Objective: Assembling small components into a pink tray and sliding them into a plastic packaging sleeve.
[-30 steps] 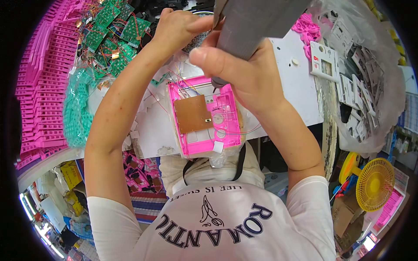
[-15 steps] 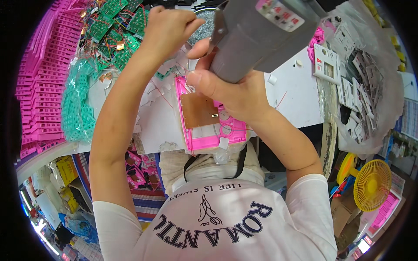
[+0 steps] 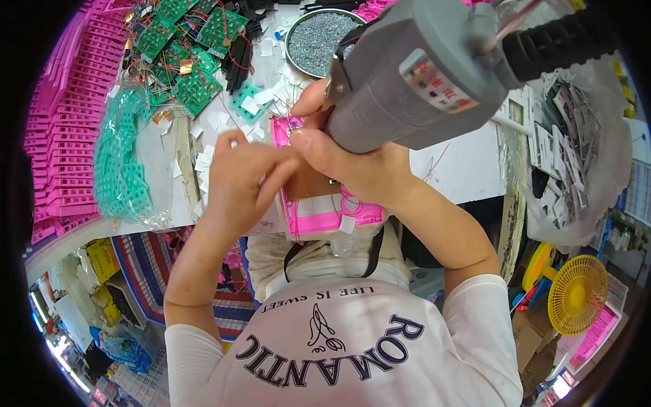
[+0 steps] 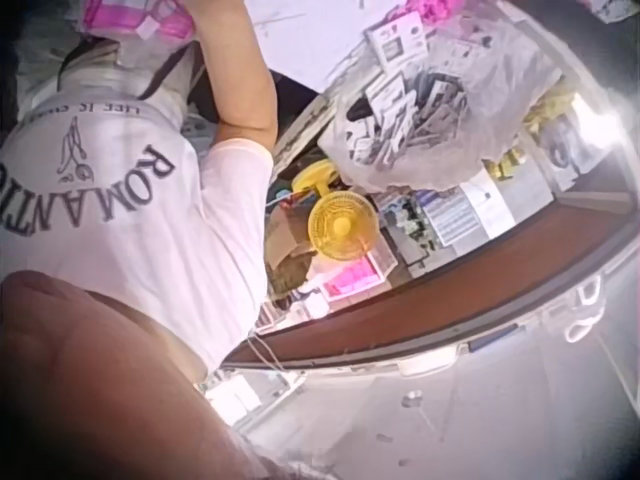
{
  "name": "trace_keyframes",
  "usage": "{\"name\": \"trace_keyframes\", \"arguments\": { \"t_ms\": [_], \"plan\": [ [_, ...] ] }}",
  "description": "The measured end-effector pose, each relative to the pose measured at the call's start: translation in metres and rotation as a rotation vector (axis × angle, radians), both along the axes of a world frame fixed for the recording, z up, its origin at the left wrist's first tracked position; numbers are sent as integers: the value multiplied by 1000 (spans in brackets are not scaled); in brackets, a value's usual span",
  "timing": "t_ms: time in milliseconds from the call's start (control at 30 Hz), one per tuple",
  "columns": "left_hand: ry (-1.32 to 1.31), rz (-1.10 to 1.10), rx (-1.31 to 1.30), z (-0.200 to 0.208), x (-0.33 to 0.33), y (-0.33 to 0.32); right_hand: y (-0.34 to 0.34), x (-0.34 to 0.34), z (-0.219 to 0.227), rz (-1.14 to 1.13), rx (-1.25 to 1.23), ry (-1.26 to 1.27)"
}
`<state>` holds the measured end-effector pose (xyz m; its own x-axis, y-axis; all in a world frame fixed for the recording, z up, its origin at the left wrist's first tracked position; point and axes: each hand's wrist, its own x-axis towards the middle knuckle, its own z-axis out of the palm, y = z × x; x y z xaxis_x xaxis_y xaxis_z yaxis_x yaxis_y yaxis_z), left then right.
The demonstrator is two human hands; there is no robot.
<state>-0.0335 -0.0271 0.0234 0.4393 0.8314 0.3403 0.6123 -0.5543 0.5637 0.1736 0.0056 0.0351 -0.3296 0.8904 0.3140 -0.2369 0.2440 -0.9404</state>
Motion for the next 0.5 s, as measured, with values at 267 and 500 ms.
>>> {"name": "trace_keyframes", "arguments": {
  "t_ms": [267, 500],
  "plan": [
    [-81, -28, -51, -21, 8, -23, -2, -5, -3, 61, 87, -136],
    [-50, -65, 5, -20, 12, -20, -1, -4, 4, 84, 54, -113]
  ]
}}
